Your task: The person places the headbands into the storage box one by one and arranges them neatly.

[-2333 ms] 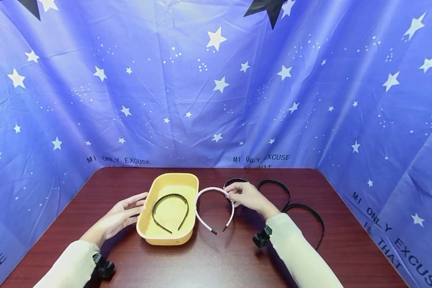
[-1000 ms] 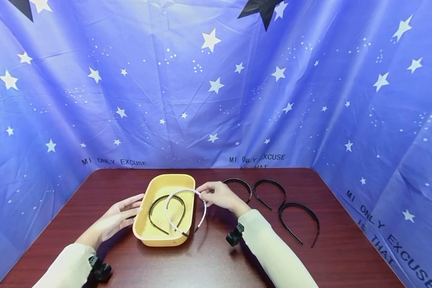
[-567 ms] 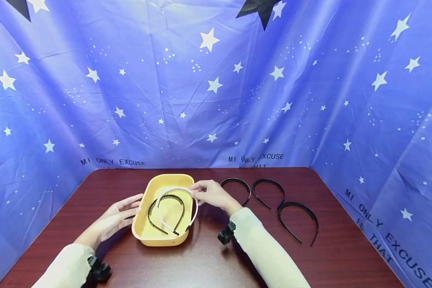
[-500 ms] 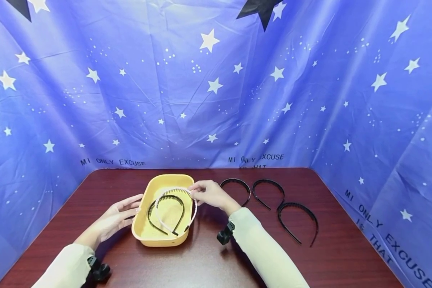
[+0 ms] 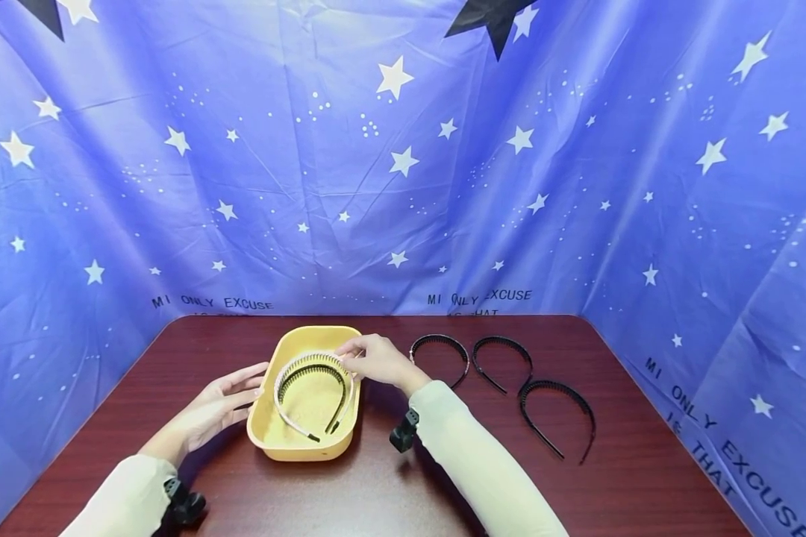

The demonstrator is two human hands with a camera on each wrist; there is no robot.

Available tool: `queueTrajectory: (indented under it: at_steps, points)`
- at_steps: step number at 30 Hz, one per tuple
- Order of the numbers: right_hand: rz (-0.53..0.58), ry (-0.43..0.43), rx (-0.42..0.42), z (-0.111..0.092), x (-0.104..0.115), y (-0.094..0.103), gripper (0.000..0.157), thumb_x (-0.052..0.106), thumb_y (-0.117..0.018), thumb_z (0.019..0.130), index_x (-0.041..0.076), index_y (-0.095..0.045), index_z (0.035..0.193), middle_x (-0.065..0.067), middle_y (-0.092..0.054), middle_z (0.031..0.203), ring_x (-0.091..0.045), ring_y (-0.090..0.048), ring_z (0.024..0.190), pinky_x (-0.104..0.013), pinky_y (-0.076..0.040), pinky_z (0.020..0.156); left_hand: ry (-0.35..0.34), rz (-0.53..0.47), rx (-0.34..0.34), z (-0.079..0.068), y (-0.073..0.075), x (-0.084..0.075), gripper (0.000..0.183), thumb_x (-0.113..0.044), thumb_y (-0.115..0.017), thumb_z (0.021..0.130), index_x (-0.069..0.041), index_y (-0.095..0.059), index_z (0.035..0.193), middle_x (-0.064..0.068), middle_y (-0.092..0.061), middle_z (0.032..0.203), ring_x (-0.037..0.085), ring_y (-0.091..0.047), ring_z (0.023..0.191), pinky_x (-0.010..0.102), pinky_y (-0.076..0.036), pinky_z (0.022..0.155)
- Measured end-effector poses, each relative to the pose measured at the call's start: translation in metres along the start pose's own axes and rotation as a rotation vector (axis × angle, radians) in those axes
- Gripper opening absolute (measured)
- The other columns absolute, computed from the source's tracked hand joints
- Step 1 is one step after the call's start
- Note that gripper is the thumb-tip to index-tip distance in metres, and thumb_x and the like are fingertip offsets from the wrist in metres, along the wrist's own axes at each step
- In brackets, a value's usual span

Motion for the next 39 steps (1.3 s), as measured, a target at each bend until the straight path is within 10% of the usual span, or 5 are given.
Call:
queueTrajectory:
  at_steps: [39]
  points:
    - [-0.462,-0.144,0.052,0.043,0.022,-0.024,0.026,-0.008,-0.061,0.082,0.005,-0.073,0.101,-0.004,-0.067,0.066,-0.01,-0.058,0.052,-0.017,-0.045,0.05,-0.011,0.012,0.008,-0.001,-0.001,-0.003,0.066,-0.005,-0.063,0.098,0.002,-0.029,0.155,0.024,-0.048,0.139,0.017,-0.061,0.111,0.037,-0.054,0.092]
Point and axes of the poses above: each hand's wrist, its own z-axis towards the middle knuckle, its own y-axis out of the back of the hand, x = y × z, the point moved 4 cm from there along z, towards the middle knuckle
